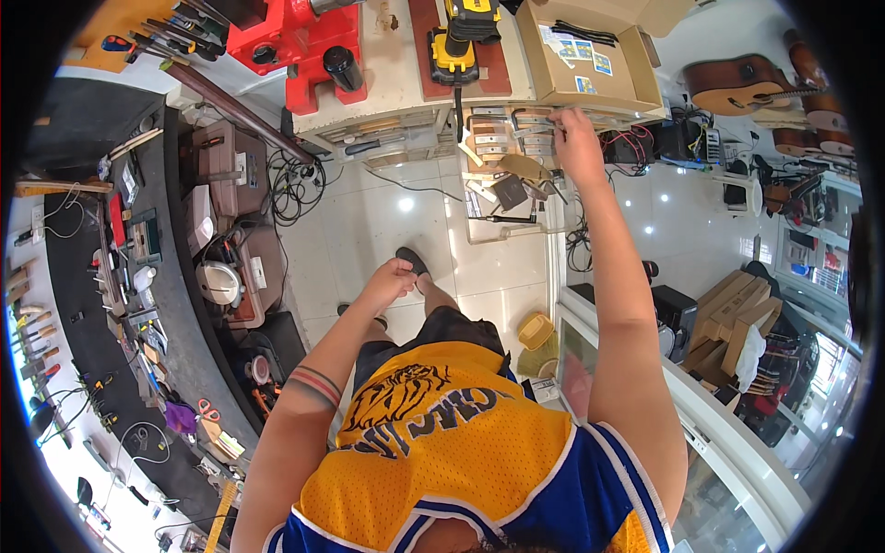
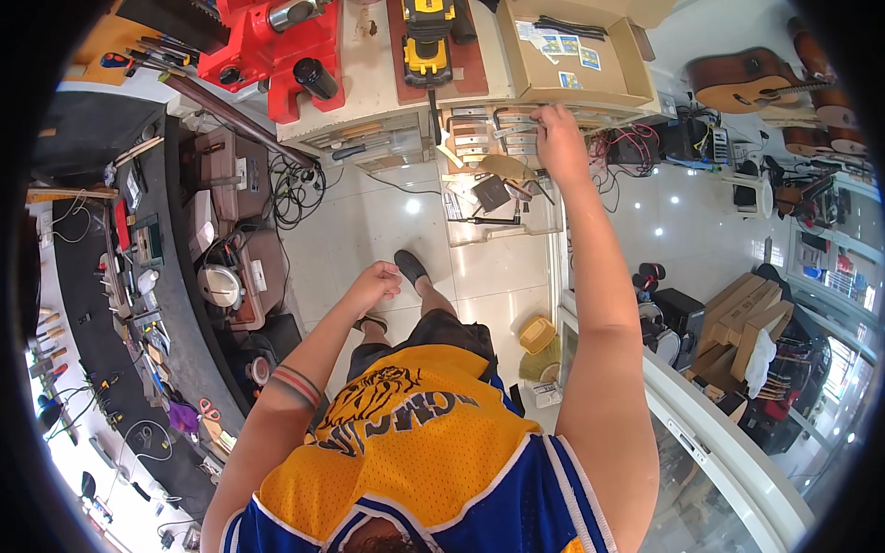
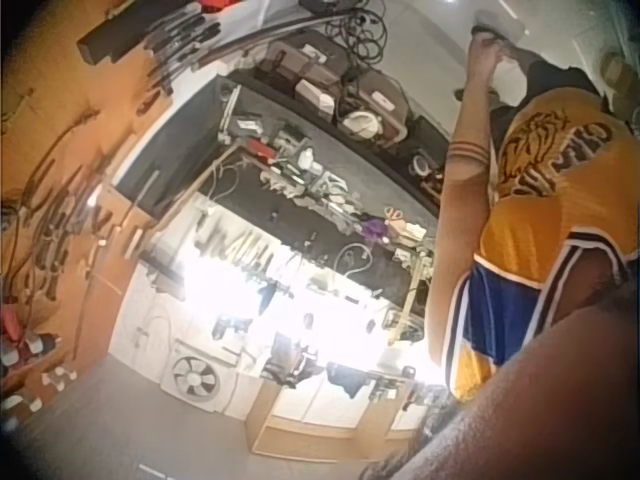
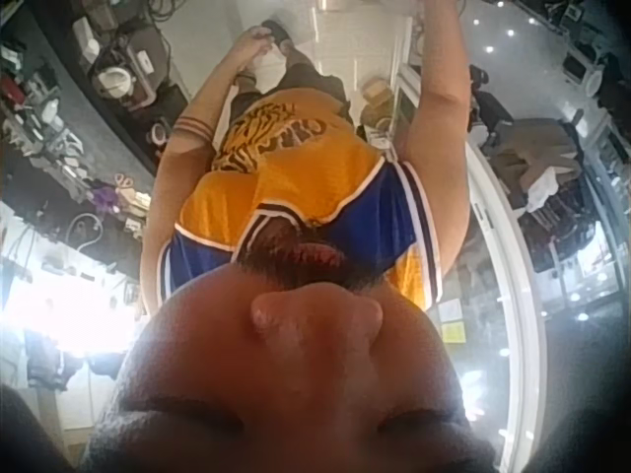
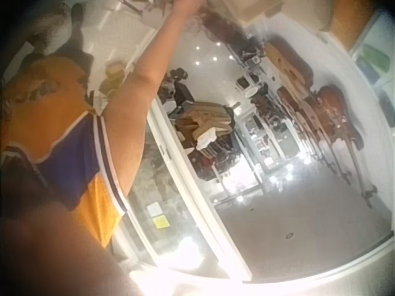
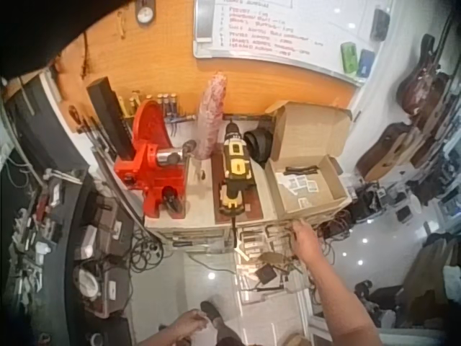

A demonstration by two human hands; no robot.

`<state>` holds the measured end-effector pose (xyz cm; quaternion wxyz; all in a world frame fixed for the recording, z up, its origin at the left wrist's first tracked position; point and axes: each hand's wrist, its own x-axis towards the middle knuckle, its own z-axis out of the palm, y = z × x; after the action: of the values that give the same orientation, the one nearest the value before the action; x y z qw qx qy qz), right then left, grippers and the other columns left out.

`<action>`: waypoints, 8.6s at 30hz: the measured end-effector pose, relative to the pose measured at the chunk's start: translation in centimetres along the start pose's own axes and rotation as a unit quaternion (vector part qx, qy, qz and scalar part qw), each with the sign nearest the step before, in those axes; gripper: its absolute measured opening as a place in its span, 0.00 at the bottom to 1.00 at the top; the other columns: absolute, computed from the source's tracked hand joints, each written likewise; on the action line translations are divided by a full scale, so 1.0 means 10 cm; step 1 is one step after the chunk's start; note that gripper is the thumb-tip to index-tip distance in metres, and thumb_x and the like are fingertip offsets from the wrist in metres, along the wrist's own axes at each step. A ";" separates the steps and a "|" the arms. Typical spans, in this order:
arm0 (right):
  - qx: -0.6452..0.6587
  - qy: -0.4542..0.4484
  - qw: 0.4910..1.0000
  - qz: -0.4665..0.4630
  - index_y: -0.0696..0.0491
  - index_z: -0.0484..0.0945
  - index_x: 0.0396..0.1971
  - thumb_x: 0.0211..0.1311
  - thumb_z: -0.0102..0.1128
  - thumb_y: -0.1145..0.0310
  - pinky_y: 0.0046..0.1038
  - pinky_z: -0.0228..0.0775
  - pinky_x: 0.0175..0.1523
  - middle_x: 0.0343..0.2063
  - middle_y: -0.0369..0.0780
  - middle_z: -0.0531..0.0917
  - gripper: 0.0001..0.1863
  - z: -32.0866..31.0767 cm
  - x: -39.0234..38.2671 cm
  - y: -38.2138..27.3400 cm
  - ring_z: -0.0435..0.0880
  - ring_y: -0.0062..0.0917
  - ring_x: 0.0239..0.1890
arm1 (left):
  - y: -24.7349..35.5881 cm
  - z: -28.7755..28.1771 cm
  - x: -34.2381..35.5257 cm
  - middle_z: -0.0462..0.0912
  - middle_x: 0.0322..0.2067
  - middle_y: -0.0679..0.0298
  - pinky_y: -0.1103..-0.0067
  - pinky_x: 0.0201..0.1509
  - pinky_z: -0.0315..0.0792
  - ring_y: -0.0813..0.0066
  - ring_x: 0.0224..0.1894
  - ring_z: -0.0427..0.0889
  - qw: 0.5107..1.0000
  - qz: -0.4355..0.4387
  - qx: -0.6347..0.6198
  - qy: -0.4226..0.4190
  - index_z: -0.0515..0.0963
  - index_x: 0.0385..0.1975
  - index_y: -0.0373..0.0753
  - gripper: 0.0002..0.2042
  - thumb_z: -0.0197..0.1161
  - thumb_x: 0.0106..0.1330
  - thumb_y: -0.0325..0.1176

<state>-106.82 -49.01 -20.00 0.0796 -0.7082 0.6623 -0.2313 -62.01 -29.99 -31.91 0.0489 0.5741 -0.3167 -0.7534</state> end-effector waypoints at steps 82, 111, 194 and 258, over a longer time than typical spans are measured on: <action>-0.083 -0.181 0.978 0.066 0.64 0.87 0.38 0.69 0.67 0.56 0.48 0.79 0.49 0.35 0.58 0.89 0.21 0.40 -0.50 -0.30 0.89 0.54 0.42 | -0.21 -0.79 -1.12 0.85 0.46 0.59 0.73 0.50 0.81 0.69 0.45 0.86 0.975 0.147 -0.074 0.149 0.77 0.60 0.32 0.22 0.69 0.71 0.37; -0.053 -0.292 0.905 -0.305 0.55 0.74 0.61 0.65 0.75 0.47 0.44 0.81 0.59 0.59 0.50 0.80 0.35 5.08 -1.25 -10.28 0.88 0.43 0.57 | -2.81 -3.86 -4.78 0.87 0.37 0.50 0.63 0.48 0.80 0.46 0.42 0.87 0.763 0.175 -0.011 0.622 0.81 0.44 0.35 0.07 0.65 0.74 0.32; 0.319 -0.511 0.798 -0.004 0.59 0.77 0.58 0.82 0.59 0.68 0.28 0.80 0.49 0.43 0.39 0.86 0.13 3.19 1.76 -6.46 0.85 0.23 0.41 | 4.68 -6.81 -3.33 0.82 0.47 0.47 0.57 0.55 0.80 0.44 0.51 0.83 0.448 0.593 0.134 0.656 0.73 0.59 0.36 0.26 0.73 0.63 0.36; 0.148 -0.574 0.791 -0.154 0.60 0.83 0.55 0.78 0.64 0.61 0.37 0.81 0.52 0.44 0.50 0.91 0.18 3.54 1.25 -6.16 0.91 0.38 0.46 | 4.88 -6.45 -5.00 0.81 0.49 0.44 0.54 0.56 0.79 0.40 0.52 0.83 0.358 0.654 0.196 0.637 0.74 0.63 0.38 0.29 0.74 0.63 0.39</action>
<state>-35.82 -61.25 -22.58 0.5122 -0.7828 0.3347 0.1131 -1.54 -74.03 26.79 0.5991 0.4880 -0.6057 0.1900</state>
